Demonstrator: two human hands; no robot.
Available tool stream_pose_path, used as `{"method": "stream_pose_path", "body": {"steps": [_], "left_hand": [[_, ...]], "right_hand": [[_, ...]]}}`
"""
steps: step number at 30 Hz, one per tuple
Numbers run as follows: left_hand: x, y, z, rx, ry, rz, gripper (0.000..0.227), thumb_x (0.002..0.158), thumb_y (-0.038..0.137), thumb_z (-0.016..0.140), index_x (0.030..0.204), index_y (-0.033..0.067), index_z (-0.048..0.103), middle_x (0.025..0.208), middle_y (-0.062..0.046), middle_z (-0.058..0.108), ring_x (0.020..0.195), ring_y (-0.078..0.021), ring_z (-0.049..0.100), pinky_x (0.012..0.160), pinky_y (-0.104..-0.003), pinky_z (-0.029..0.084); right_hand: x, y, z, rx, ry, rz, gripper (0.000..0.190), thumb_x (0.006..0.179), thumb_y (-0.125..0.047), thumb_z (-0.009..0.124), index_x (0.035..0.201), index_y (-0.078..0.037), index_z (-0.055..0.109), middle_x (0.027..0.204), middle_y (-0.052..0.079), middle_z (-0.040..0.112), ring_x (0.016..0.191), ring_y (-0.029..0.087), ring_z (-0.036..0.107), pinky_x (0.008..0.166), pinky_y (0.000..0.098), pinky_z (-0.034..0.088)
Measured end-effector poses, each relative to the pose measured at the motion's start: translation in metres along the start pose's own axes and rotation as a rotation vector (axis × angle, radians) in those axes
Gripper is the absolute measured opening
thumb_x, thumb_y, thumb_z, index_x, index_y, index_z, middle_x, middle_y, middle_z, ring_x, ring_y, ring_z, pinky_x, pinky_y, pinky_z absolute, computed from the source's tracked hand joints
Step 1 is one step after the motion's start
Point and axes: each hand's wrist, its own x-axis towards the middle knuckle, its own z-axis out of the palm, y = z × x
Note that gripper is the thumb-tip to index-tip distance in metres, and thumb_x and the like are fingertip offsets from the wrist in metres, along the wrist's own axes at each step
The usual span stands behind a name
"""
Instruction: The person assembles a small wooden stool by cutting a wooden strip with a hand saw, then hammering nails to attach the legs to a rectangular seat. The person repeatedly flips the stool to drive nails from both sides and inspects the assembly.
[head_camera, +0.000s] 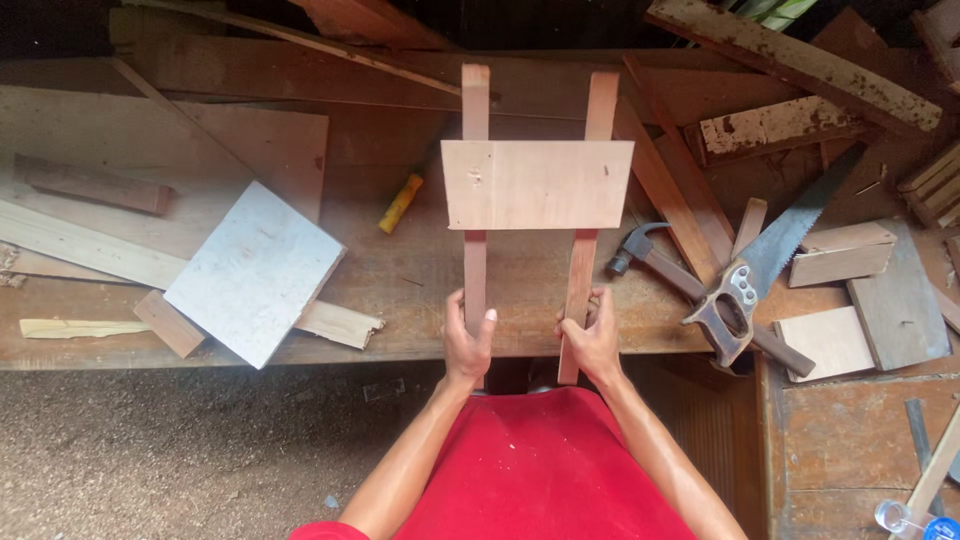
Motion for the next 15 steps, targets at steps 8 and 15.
{"method": "stream_pose_path", "body": {"steps": [8, 15], "left_hand": [[0.052, 0.002, 0.018, -0.022, 0.044, 0.21, 0.031, 0.087, 0.02, 0.079, 0.105, 0.0013, 0.061, 0.072, -0.006, 0.063, 0.067, -0.0161, 0.063, 0.065, -0.031, 0.052], [0.077, 0.015, 0.025, -0.153, 0.048, 0.594, 0.02, 0.096, 0.013, 0.071, 0.113, 0.0036, 0.066, 0.099, -0.007, 0.07, 0.09, -0.0192, 0.069, 0.079, -0.034, 0.055]], "right_hand": [[0.036, -0.021, 0.012, 0.071, 0.001, -0.355, 0.043, 0.082, 0.016, 0.058, 0.119, -0.005, 0.049, 0.089, 0.006, 0.062, 0.08, 0.014, 0.063, 0.073, 0.0295, 0.055], [0.055, -0.033, 0.015, -0.059, 0.069, -0.429, 0.027, 0.085, 0.017, 0.062, 0.107, 0.001, 0.061, 0.093, 0.009, 0.069, 0.075, 0.013, 0.067, 0.061, 0.0277, 0.056]]}}
